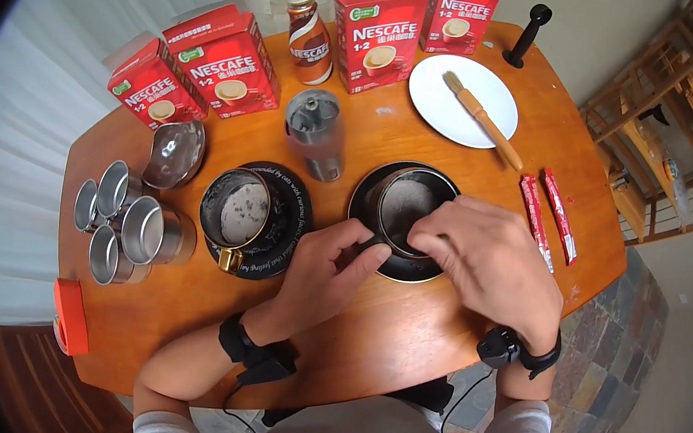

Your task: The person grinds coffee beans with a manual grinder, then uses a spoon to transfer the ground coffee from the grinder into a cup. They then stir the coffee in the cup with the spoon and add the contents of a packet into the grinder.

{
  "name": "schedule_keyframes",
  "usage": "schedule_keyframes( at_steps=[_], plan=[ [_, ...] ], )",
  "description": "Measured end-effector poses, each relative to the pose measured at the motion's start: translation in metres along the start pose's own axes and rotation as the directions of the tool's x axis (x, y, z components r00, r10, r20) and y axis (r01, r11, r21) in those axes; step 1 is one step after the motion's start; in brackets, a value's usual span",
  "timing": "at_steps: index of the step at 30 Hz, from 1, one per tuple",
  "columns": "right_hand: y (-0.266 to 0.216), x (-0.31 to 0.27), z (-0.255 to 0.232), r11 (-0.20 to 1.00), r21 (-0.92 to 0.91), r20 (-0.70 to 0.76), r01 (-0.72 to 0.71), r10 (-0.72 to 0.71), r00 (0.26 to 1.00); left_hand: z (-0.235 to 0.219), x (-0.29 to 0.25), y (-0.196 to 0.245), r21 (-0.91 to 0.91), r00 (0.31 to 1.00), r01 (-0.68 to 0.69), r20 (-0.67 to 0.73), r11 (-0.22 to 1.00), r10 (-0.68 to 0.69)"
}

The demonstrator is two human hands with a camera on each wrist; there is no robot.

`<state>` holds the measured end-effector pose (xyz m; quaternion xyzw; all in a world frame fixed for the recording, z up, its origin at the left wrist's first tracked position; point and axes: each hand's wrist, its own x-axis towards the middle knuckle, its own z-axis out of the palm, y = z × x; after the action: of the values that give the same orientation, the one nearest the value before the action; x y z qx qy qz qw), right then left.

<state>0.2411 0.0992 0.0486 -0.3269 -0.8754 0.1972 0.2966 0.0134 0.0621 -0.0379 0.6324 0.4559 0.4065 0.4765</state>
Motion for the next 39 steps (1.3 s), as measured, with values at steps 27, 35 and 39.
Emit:
schedule_keyframes(
  at_steps=[27,35,39],
  plan=[
    [0.007,0.009,0.005,0.98,0.026,-0.188,-0.199,0.2,0.961,0.008,0.003,-0.003,-0.085,0.997,0.038,-0.064,0.996,-0.043],
    [0.005,0.005,-0.002,0.958,0.096,-0.048,-0.271,0.276,0.96,0.005,0.003,0.004,-0.027,0.997,0.045,-0.066,0.999,-0.046],
    [0.01,0.006,0.002,0.975,-0.006,-0.093,-0.223,0.222,0.971,0.005,0.003,0.0,-0.015,0.999,0.015,-0.049,1.0,-0.016]
  ],
)
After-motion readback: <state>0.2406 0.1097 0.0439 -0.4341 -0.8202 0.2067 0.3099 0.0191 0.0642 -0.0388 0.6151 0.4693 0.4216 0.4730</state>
